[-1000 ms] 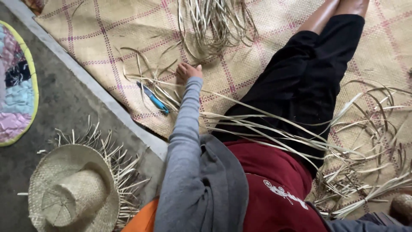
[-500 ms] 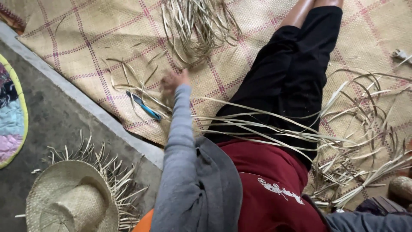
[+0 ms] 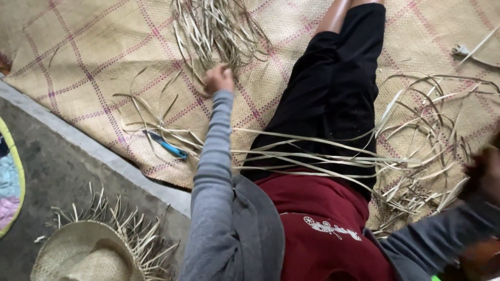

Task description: The person is weaving long, thin strips of natural fiber around their legs, which act as a form, using a small wooden stick to guide the strips.

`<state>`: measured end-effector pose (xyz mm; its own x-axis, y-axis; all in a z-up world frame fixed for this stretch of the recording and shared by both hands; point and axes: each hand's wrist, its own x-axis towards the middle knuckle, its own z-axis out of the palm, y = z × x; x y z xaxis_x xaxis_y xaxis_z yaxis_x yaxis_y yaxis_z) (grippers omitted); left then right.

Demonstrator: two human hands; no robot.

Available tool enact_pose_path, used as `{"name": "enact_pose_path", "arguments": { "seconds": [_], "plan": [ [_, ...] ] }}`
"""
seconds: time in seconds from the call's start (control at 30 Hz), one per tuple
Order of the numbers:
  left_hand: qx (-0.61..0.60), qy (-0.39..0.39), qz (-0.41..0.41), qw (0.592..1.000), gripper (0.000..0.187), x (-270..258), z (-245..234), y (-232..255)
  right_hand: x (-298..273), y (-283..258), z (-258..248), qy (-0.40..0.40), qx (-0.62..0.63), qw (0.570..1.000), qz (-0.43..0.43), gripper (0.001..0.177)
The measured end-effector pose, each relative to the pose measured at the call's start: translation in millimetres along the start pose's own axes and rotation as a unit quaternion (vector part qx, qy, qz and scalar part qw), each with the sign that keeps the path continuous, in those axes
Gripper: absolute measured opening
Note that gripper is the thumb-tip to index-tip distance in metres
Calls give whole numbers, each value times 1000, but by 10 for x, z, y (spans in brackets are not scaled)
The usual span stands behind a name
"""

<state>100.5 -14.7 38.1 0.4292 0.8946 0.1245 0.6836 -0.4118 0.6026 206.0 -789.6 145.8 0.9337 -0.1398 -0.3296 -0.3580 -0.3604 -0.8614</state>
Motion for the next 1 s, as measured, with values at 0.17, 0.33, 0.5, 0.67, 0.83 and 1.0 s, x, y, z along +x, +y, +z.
{"name": "enact_pose_path", "arguments": {
  "seconds": [0.17, 0.33, 0.5, 0.67, 0.83, 1.0],
  "plan": [
    [103, -26, 183, 977, 7, -46, 572, 595, -1023, -1478, 1065, -42, -47, 985, -163, 21],
    [204, 65, 351, 912, 7, 216, 1084, 771, -1396, -1989, 1551, -91, 47, 992, -78, 23],
    [276, -30, 369, 887, 16, 468, 1190, 725, -1260, -1663, 1844, -188, 167, 967, -36, 27],
    [65, 139, 325, 933, 14, 595, 1022, 926, -1290, -1646, 2187, -241, 223, 944, -42, 25],
    [-251, 210, 316, 891, 7, -236, -193, 1765, -1372, -1682, 2727, -350, 221, 910, -17, 32],
    [-405, -100, 516, 748, 9, -1631, -1023, 1935, -1449, -1533, 3026, -425, 231, 875, 8, 31]
  ]
}}
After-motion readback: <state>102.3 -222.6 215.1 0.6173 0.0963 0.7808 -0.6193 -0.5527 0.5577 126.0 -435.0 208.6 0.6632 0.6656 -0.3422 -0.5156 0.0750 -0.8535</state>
